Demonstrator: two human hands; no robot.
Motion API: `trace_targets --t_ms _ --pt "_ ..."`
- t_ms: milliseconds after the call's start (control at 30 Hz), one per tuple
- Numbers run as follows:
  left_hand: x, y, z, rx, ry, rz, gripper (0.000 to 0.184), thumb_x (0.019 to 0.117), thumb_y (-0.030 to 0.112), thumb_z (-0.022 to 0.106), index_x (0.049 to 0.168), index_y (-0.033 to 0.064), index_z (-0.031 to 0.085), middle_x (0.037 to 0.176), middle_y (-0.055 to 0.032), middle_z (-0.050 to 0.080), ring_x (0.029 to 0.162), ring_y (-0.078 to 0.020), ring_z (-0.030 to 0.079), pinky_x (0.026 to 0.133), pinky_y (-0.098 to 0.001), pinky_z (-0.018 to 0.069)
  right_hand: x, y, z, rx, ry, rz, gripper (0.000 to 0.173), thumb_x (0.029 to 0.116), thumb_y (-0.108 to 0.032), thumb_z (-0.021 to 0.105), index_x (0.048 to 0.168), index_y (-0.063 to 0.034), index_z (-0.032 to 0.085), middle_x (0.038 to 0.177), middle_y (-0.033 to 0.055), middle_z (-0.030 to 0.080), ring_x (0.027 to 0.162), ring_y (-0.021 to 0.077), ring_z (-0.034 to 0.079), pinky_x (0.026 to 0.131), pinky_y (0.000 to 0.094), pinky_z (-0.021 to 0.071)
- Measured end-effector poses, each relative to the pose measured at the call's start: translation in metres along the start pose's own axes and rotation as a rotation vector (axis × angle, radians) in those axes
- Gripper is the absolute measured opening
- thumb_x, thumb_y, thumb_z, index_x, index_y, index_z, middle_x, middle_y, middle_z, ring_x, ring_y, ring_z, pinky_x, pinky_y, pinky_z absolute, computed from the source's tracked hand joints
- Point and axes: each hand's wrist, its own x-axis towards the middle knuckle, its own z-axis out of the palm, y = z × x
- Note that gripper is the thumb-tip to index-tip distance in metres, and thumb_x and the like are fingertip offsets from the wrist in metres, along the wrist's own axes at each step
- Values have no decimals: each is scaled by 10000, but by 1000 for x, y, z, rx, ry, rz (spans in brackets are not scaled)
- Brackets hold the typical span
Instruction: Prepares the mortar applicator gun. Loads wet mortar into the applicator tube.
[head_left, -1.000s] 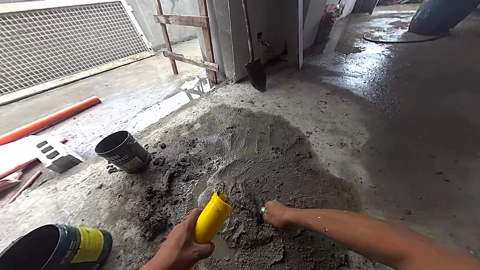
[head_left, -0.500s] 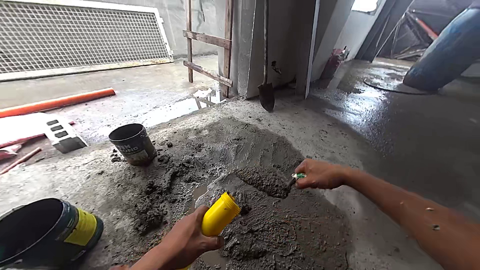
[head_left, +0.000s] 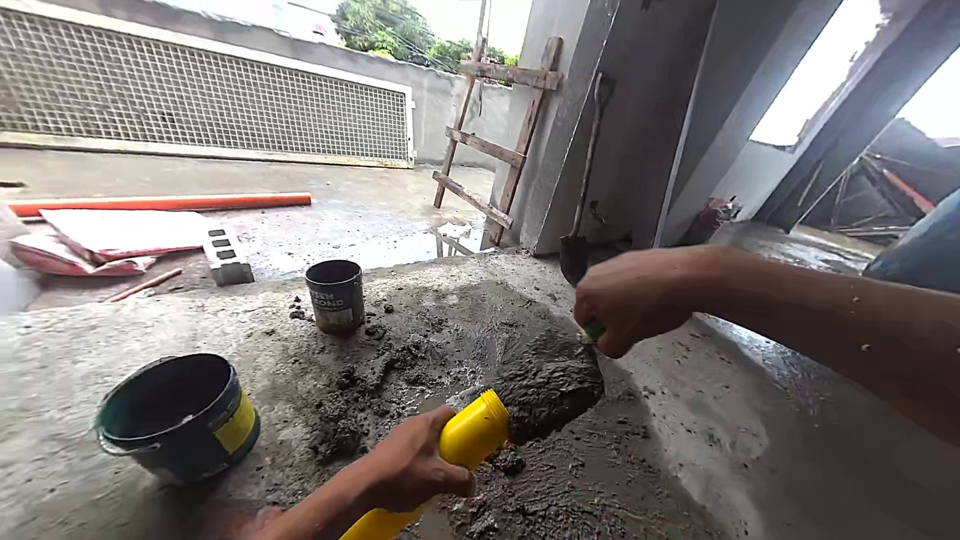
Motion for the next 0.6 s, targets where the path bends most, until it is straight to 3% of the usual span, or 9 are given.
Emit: trace_targets --t_ms 67,200,500,600 --pt "-5 -5 -5 -24 28 9 686 678 527 842 1217 188 587 991 -20 691 885 -172 689 787 -467 581 -6 -22 -26 -153 84 33 201 846 -396 793 818 -205 741 716 1 642 688 217 640 597 523 517" --pt "-13 -6 -14 -43 71 3 685 665 539 847 1211 209 598 983 12 696 884 -140 693 790 -435 592 -18 -32 -43 -288 183 69 217 831 -422 783 738 -243 705 653 -32 598 635 183 613 551 472 481" --pt "3 -14 4 -20 28 -26 711 653 535 849 1224 202 588 990 -1 698 885 -154 697 789 -449 594 -15 -26 -8 -181 189 33 122 818 -344 797 814 -243 729 716 -27 625 684 193 630 569 482 500" --pt "6 -13 5 -30 7 -39 695 661 523 848 1223 205 591 988 8 699 881 -138 698 783 -429 600 -17 -13 8 -153 250 34 151 829 -364 794 764 -257 710 673 -45 608 644 176 612 551 467 475"
